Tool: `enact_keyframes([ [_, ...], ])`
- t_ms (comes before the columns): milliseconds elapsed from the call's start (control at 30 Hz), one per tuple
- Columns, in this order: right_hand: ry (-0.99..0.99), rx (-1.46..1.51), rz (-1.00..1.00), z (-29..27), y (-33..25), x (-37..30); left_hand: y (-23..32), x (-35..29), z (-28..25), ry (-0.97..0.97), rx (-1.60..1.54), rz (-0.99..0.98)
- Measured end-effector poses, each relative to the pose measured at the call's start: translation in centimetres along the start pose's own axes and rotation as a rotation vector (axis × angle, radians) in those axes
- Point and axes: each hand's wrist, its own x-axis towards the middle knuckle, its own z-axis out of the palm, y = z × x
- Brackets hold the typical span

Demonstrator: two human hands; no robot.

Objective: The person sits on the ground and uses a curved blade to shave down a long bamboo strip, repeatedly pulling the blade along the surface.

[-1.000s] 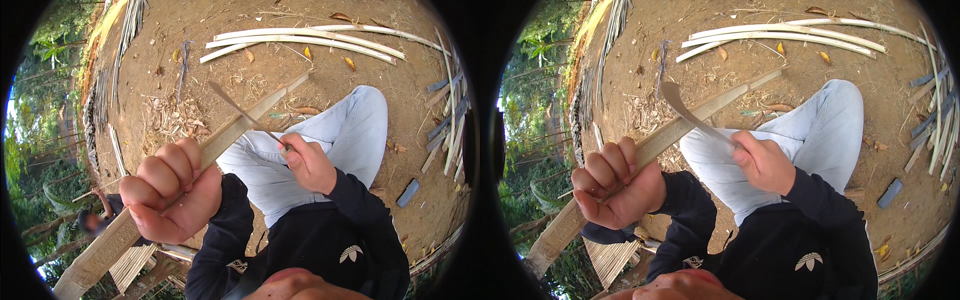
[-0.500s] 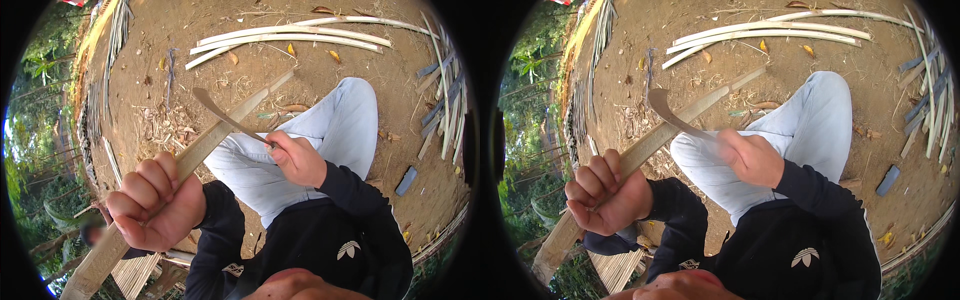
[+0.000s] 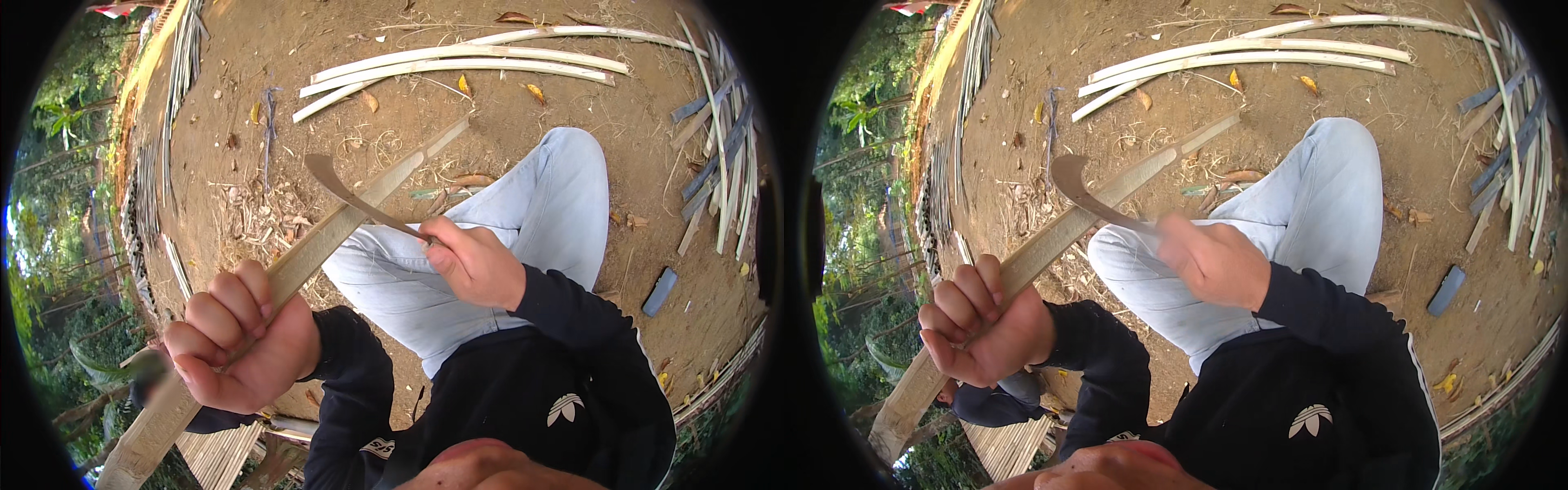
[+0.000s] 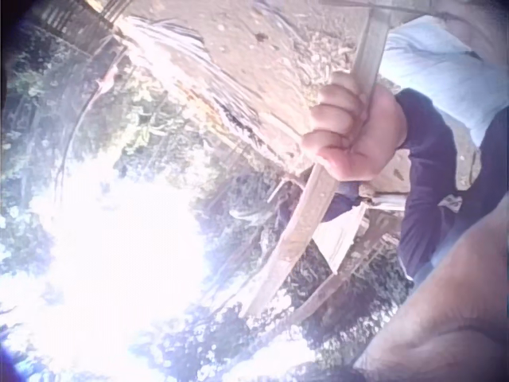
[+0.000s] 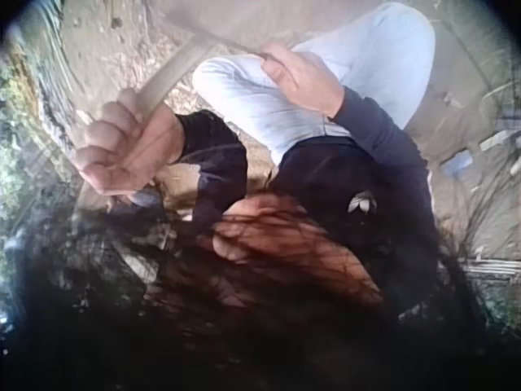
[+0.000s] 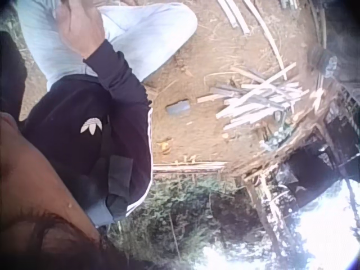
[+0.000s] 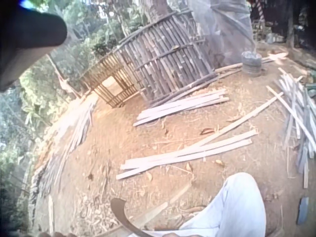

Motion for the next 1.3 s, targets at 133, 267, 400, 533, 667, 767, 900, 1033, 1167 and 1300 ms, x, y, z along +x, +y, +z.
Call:
enact_keyframes([
  [133, -0.022, 0.087, -0.104, 0.8, -0.9, -0.9, -0.1, -0.1, -0.1, -0.025, -0.034, 0.02],
  [267, -0.015, 0.003, 0.015, 0.5, -1.3, 0.0, 0.1, 0.0, -0.7, -0.001, -0.014, 0.032],
  [400, 0.015, 0.005, -0.071, 1.5, -0.7, -0.5, -0.1, -0.5, -1.1, -0.006, -0.014, 0.024],
  [533, 0.001, -0.03, -0.016, 1.3, -1.2, -1.0, 0.5, -0.6, -1.5, 0.016, -0.034, -0.003],
  [667, 0.033, -0.037, 0.055, 0.3, 0.9, -0.1, 0.0, -0.5, -0.6, 0.045, -0.047, 0.01],
  [767, 0.047, -0.2, -0.107, 0.2, -1.8, -0.1, 0.5, -0.3, -0.7, 0.046, -0.013, 0.027],
  [900, 0.015, -0.195, 0.016, 0.0, -1.5, -1.1, -0.3, -0.4, -0.2, 0.027, -0.013, -0.025],
  [1033, 0.07, -0.241, -0.097, 0.0, -1.4, -0.3, 0.5, -0.1, -0.8, 0.012, 0.01, -0.049],
  [1167, 0.03, -0.083, -0.034, 0.2, -0.6, 0.3, -0.2, -0.2, -0.5, 0.095, -0.03, 0.03],
  [1300, 0.0, -0.13, -0.077, -0.1, -1.2, 0.7, 0.0, 0.5, -1.2, 0.068, -0.014, 0.014],
])
